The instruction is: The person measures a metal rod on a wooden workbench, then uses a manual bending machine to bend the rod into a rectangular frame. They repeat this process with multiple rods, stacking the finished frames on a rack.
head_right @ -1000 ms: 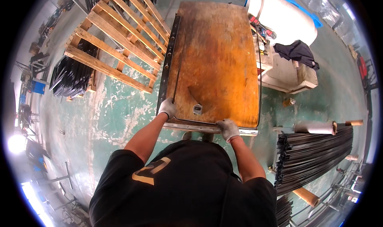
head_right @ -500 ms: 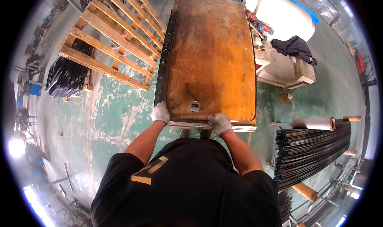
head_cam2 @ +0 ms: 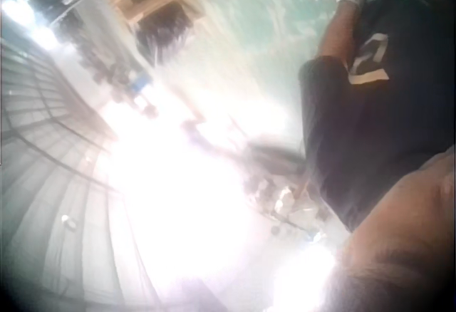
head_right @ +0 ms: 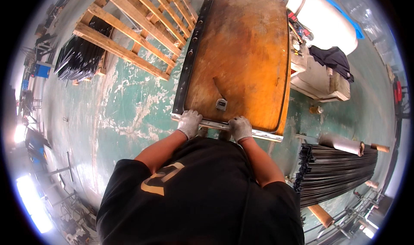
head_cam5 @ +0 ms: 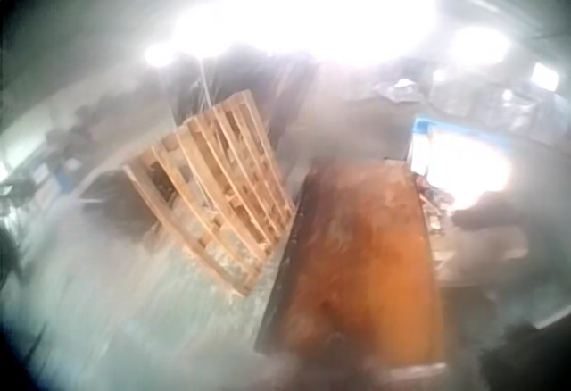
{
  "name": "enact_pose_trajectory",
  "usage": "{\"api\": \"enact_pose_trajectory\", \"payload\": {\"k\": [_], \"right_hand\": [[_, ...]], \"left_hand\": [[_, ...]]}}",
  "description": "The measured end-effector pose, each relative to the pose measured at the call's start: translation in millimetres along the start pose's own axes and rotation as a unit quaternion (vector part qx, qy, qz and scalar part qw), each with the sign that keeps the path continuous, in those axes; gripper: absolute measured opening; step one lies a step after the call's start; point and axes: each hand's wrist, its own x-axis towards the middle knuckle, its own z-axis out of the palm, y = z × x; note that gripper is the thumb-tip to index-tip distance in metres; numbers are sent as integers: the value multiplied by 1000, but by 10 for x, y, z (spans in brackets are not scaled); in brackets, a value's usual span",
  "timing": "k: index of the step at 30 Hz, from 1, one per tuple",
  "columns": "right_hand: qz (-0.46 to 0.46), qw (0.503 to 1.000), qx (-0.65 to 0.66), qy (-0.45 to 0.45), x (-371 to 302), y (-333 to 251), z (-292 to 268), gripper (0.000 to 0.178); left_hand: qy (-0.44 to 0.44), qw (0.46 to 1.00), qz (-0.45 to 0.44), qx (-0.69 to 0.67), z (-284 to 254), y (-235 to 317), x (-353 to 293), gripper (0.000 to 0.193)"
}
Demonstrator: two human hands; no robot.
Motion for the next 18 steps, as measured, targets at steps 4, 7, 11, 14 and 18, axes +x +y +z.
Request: {"api": "enact_pose_trajectory", "payload": {"k": [4, 7, 11, 14, 18], "right_hand": [[6, 1000, 12, 23, -17, 19, 103, 3], [2, 999, 4, 35, 4, 4, 122, 2], [3, 999, -12, 42, 12, -12, 139, 4], [-1, 999, -25, 24, 53, -63, 112, 5], [0, 999, -38, -10, 123, -163, 154, 8]], "left_hand": [[6, 1000, 18, -3, -45, 91, 28, 17], [16, 999, 9, -42, 138, 128, 71, 22], [8, 999, -8, -47, 127, 140, 121, 23], [-5, 999, -8, -41, 100, 86, 164, 25], [-21, 999, -8, -36, 70, 40, 187, 25]]}}
